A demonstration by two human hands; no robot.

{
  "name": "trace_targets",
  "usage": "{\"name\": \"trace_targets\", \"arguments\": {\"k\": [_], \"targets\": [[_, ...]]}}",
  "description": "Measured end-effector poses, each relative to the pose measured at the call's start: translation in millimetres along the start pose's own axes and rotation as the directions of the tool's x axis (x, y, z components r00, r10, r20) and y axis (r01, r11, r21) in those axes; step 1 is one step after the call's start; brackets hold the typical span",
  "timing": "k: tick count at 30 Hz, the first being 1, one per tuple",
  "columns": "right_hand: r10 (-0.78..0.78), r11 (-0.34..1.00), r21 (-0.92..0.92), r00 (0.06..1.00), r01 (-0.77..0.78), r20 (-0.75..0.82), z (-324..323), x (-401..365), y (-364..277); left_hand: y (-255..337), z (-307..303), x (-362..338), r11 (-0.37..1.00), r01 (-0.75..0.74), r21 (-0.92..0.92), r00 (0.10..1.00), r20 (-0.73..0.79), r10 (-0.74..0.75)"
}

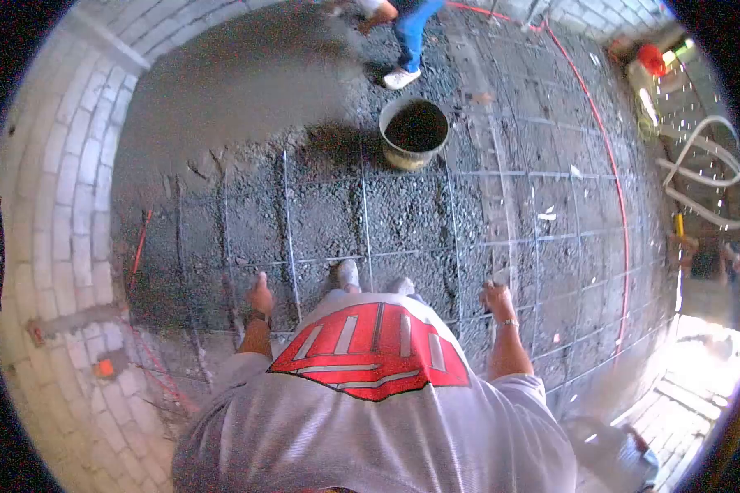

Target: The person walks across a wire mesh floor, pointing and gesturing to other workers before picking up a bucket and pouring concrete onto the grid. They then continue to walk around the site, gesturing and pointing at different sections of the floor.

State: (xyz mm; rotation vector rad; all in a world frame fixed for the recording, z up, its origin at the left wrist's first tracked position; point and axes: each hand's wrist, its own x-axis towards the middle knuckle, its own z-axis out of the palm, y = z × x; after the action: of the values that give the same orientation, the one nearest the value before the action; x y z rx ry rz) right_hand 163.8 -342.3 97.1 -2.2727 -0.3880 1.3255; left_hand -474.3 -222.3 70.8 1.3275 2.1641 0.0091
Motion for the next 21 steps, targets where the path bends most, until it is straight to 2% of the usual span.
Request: {"name": "trace_targets", "arguments": {"k": [2, 3, 5, 6, 7, 8, 9, 10, 11, 12, 13, 14, 15, 17, 19, 20, 21], "targets": [[-0.159, 0.984, 0.104, 0.979, 0.147, 0.126, -4.9, 7.3, 14.5, -22.5, 21.8, -10.2, 0.984, 0.098, -0.15, 0.995, 0.019, -0.096], [-0.152, 0.982, 0.13, 0.981, 0.136, 0.122, -5.6, 8.1, 18.7, -23.4, 22.4, -21.3, 0.973, 0.125, -0.193, 0.992, 0.025, -0.122], [-0.163, 0.979, -0.115, 0.986, 0.167, 0.042, -3.6, 5.2, 25.0, 13.9, 2.5, -68.0, 0.896, 0.262, -0.359, 0.957, -0.024, -0.289], [-0.053, 0.996, 0.079, 0.998, 0.05, 0.04, -3.6, -4.4, 25.1, 7.2, 12.1, -69.2, 0.929, 0.196, -0.314, 0.954, -0.158, -0.254], [-0.047, 0.994, 0.101, 0.998, 0.042, 0.046, -5.9, 13.8, 48.8, 23.0, 2.7, -77.6, 0.937, 0.184, -0.296, 0.955, -0.171, -0.242], [-0.203, 0.953, -0.206, 0.974, 0.22, 0.103, -12.5, 54.0, 96.1, 48.8, -15.1, -95.5, 0.927, 0.228, -0.297, 0.961, -0.083, -0.263], [-0.345, 0.776, -0.469, 0.906, 0.422, 0.244, -17.2, 53.8, 105.9, 61.0, -24.5, -107.2, 0.915, 0.276, -0.296, 0.958, 0.006, -0.287], [-0.478, 0.424, -0.69, 0.792, 0.587, 0.38, -21.6, 50.8, 113.0, 25.5, 0.5, -78.2, 0.865, 0.326, -0.381, 0.939, 0.024, -0.343], [-0.582, 0.061, -0.767, 0.647, 0.639, 0.492, -25.9, 48.0, 120.4, 8.0, 8.0, -65.2, 0.869, 0.329, -0.37, 0.938, 0.019, -0.347], [-0.588, 0.172, -0.742, 0.672, 0.648, 0.45, -25.0, 48.0, 130.3, -1.2, 12.9, -54.7, 0.834, 0.323, -0.446, 0.942, 0.07, -0.328], [-0.519, 0.491, -0.644, 0.79, 0.587, 0.325, -25.3, 45.8, 136.2, 8.6, 10.9, -53.7, 0.79, 0.317, -0.524, 0.946, 0.121, -0.3], [-0.314, 0.875, -0.342, 0.939, 0.343, 0.139, -23.2, 43.3, 140.3, 16.9, 9.9, -57.3, 0.739, 0.298, -0.604, 0.954, 0.15, -0.261], [-0.137, 0.986, -0.092, 0.989, 0.142, 0.054, -22.6, 30.4, 129.7, 28.0, 9.5, -60.9, 0.735, 0.296, -0.61, 0.954, 0.153, -0.257], [-0.071, 0.996, 0.052, 0.997, 0.07, 0.024, -21.7, 8.6, 107.4, 42.2, 7.4, -62.6, 0.703, 0.283, -0.652, 0.955, 0.124, -0.269], [-0.086, 0.995, 0.056, 0.996, 0.084, 0.032, -23.3, -17.1, 82.5, 44.0, 4.5, -51.2, 0.738, 0.327, -0.59, 0.945, 0.185, -0.271], [-0.085, 0.996, 0.039, 0.996, 0.084, 0.028, -23.4, -23.2, 78.3, 43.2, 4.9, -43.9, 0.743, 0.396, -0.539, 0.918, 0.257, -0.303], [-0.085, 0.996, -0.022, 0.996, 0.085, -0.009, -21.2, 14.2, 111.7, 42.9, 10.4, -33.4, 0.742, 0.461, -0.486, 0.884, 0.328, -0.334]]}}
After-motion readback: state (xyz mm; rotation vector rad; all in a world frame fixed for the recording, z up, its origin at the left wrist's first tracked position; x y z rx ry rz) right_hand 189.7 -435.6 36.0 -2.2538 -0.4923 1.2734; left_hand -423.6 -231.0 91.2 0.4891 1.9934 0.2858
